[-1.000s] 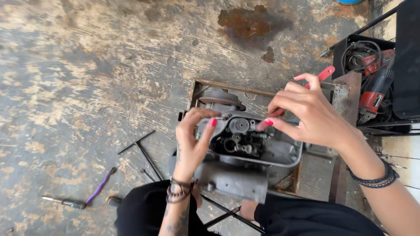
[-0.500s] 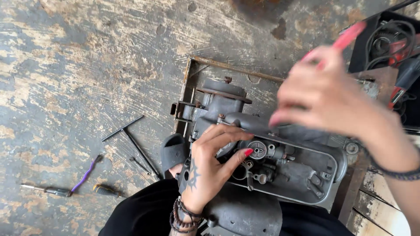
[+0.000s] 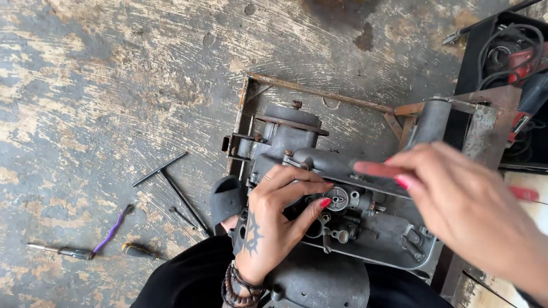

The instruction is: Repairing and cleaning a motorcycle engine component using various tools

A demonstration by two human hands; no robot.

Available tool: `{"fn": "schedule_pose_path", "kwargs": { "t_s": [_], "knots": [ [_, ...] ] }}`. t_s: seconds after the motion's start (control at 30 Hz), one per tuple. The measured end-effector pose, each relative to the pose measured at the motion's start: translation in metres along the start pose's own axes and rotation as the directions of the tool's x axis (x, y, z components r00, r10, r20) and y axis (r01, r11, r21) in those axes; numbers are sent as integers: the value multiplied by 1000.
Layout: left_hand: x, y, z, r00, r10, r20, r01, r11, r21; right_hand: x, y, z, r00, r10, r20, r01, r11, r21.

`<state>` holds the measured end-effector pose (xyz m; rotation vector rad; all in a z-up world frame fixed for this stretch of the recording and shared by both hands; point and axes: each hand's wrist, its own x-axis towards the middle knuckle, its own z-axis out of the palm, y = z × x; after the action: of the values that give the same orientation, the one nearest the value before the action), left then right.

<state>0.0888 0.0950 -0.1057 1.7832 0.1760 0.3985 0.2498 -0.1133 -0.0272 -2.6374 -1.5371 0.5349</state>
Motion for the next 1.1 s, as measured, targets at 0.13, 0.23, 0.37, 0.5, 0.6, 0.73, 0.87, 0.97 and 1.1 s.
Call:
{"fn": "schedule_pose_path", "kwargs": {
  "t_s": [0.13,0.23,0.37,0.5,0.6,0.73,0.87,0.97,1.1],
  "knots": [
    [0,0,-3,999,-7,35,7,1000,-4,-3,-14,7,987,-103,127,107,994,-20],
    [-1,-1,-3,999,-2,51,1,1000,7,-18,-9,-2,960,-10,281,74,973,-217],
    [-2,-3,-3,999,16,38,-16,1000,3,-21,-18,-30,996,-81,26,85,972,-217],
    [-1,0,-4,999,4,47,-6,999,50,5,-30,-19,983,-181,-36,177,980,-94],
    [-2,3,-7,998,26,54,-32,993,113,2,-23,4,975,-119,186,172,937,-304],
    [-6,-2,-10,998,14,61,-21,993,116,-15,1,-20,977,-207,55,213,920,-330],
    [-8,-3,-12,999,-34,36,26,975,219,-17,4,-26,977,-213,0,213,977,26],
    [-8,0,-12,997,-69,-20,71,978,196,9,-14,-33,956,-286,-70,285,958,-13],
    [-10,-5,-12,991,-86,-99,101,983,155,14,-12,-37,970,-243,-13,243,970,16]
  ]
}}
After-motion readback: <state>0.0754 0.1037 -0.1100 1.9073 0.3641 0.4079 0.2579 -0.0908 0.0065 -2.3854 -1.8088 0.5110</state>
